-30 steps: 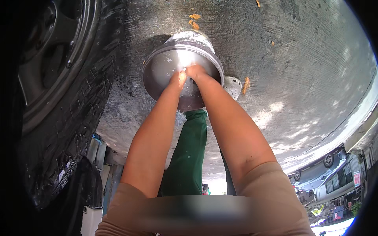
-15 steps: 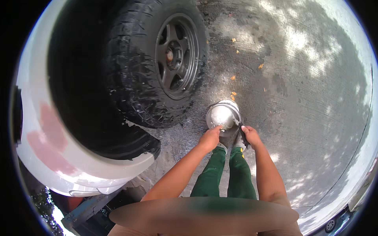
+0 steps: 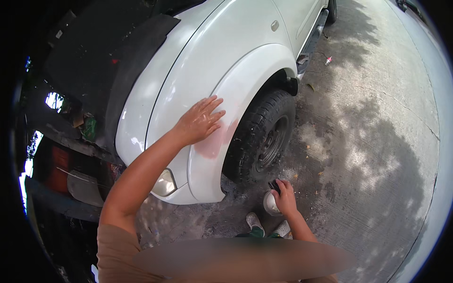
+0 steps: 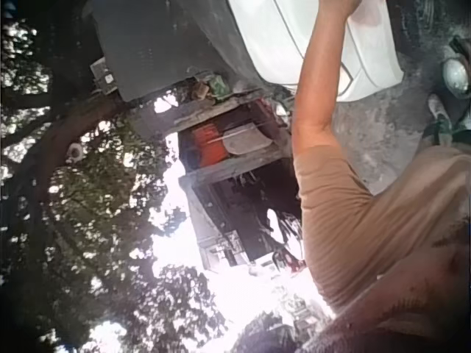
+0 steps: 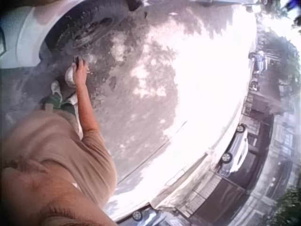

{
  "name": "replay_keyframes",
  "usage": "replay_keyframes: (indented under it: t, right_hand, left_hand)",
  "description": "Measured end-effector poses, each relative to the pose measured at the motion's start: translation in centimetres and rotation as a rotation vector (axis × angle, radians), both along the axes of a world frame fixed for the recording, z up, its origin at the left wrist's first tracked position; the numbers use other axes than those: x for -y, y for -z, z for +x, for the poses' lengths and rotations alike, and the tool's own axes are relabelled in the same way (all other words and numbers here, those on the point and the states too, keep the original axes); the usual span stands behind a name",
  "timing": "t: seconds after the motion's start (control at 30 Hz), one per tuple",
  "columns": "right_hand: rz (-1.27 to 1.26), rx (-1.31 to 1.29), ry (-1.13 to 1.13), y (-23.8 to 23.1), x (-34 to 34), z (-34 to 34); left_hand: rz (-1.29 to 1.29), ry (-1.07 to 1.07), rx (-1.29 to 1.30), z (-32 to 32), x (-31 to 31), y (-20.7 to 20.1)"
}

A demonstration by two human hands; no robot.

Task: Using a sanding block and water to wet-sand a patch of body filler on a car fender.

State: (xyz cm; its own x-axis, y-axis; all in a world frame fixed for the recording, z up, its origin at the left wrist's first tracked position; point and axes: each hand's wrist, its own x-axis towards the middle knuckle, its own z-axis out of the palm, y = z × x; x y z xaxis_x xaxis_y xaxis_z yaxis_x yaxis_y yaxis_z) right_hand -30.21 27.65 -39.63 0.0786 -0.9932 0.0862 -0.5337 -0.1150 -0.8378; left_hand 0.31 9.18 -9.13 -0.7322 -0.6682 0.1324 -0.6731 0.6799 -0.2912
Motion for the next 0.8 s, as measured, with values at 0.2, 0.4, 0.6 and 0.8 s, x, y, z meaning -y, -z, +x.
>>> replay_keyframes:
  t: [0.2, 0.4, 0.6, 0.8]
  right_hand:
    - [-0.643, 0.021, -0.146, -16.0, 12.9, 12.8]
    - [-0.807, -0.011, -0.07, -16.5, 17.3, 15.8]
    - [-0.883, -0.023, -0.193, -13.9, 17.3, 14.7]
    - [-0.886, -0.068, -0.203, -15.4, 17.6, 15.2]
  left_hand:
    - [-0.07, -0.107, 0.359, 7.2, 4.0, -8.4]
    - [-0.029, -0.044, 0.262, 9.2, 4.4, -7.5]
    - [-0.021, -0.04, 0.188, 9.5, 4.5, -7.0]
    - [-0.061, -0.022, 0.175, 10.2, 4.4, -7.1]
